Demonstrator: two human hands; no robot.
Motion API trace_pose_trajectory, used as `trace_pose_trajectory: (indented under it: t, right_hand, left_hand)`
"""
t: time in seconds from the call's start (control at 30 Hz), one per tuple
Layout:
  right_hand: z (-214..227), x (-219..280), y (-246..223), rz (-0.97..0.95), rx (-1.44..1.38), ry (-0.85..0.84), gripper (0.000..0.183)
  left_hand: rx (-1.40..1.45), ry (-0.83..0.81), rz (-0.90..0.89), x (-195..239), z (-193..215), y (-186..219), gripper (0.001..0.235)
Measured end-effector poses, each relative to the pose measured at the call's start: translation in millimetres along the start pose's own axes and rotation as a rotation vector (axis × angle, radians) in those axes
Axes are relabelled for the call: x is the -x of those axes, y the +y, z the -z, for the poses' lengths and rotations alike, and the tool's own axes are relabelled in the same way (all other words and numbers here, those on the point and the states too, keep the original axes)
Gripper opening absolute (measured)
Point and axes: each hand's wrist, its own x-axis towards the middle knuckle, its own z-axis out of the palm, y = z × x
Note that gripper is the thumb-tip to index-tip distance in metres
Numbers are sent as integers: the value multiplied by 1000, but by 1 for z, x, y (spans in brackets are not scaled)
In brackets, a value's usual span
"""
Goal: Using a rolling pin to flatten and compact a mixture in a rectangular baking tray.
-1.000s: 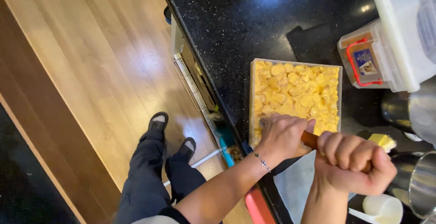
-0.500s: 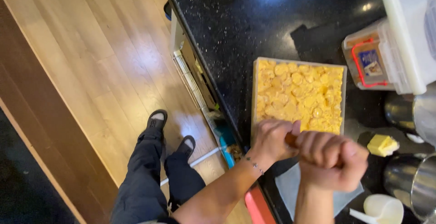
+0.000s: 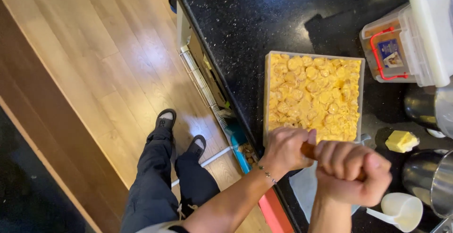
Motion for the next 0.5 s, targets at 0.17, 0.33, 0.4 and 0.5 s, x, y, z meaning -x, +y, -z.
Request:
trace_pose_trajectory:
  t: [0.17,0.33,0.4,0.5]
  right_hand:
    - [-1,8,6,-22,-155,-108,55]
    - [13,1,-20,26,47,-58,49]
    - [25,10,-29,16,87,-27,51]
    - [39,15,-32,-22,41,-81,52]
  left_hand:
    - [139,156,-85,-2,4,-3,52]
    - [25,55,-16,-9,0,24,38]
    - [22,2,-23,-5,1,34,26]
    - [62,-47,-10,0,-2,42,31]
